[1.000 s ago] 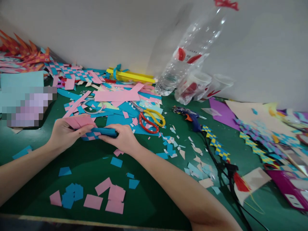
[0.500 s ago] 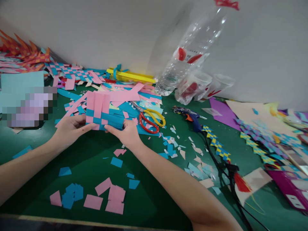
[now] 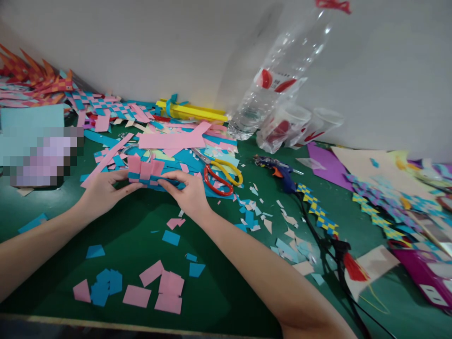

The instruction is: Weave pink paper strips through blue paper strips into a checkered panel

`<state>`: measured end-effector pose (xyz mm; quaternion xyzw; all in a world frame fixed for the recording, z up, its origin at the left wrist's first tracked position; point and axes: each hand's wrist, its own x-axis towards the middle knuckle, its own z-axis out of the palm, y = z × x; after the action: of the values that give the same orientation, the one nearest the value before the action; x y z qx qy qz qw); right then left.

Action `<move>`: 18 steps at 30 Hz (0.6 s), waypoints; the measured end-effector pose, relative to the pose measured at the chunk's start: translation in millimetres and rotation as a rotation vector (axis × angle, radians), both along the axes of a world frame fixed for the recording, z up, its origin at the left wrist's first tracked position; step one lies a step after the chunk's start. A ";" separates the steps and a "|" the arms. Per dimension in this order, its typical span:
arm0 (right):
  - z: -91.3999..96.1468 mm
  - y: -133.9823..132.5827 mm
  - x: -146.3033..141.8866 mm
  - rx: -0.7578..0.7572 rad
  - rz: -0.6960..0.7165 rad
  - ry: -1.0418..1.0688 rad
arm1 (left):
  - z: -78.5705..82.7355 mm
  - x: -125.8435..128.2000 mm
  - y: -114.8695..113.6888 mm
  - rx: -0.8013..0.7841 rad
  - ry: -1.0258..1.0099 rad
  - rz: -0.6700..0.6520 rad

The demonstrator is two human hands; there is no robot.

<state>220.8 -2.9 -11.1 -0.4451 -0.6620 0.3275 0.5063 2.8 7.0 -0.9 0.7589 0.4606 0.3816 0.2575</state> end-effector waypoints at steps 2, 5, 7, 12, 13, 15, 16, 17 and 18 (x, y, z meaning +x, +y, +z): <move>-0.7 -0.1 0.5 0.021 -0.004 -0.024 | -0.1 -1.5 1.3 -0.017 0.049 -0.017; -3.1 0.8 1.1 0.054 -0.007 -0.060 | -1.8 -3.8 2.9 -0.020 0.077 -0.029; -4.5 1.4 1.7 0.074 0.002 -0.086 | -4.3 -5.0 4.3 -0.021 0.074 -0.037; -4.4 1.9 2.9 0.128 0.004 -0.152 | -8.9 -5.5 7.1 -0.014 0.100 -0.048; -4.1 2.1 3.1 0.124 -0.001 -0.141 | -8.8 -5.2 7.0 -0.019 0.097 -0.039; -4.1 2.7 3.3 0.088 -0.019 -0.098 | -7.6 -4.2 6.0 -0.013 0.065 -0.004; -4.4 3.2 3.4 0.063 -0.039 -0.072 | -6.8 -3.7 5.1 -0.003 0.038 0.019; -4.8 3.9 3.4 0.037 -0.065 -0.044 | -5.9 -3.1 4.0 0.010 0.008 0.039; -5.3 4.6 3.4 0.013 -0.090 -0.014 | -5.1 -2.5 2.8 0.020 -0.024 0.053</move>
<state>224.2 1.8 -16.4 -0.4732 -0.6470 0.2971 0.5188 0.3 9.9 -6.0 0.7445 0.4734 0.4020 0.2451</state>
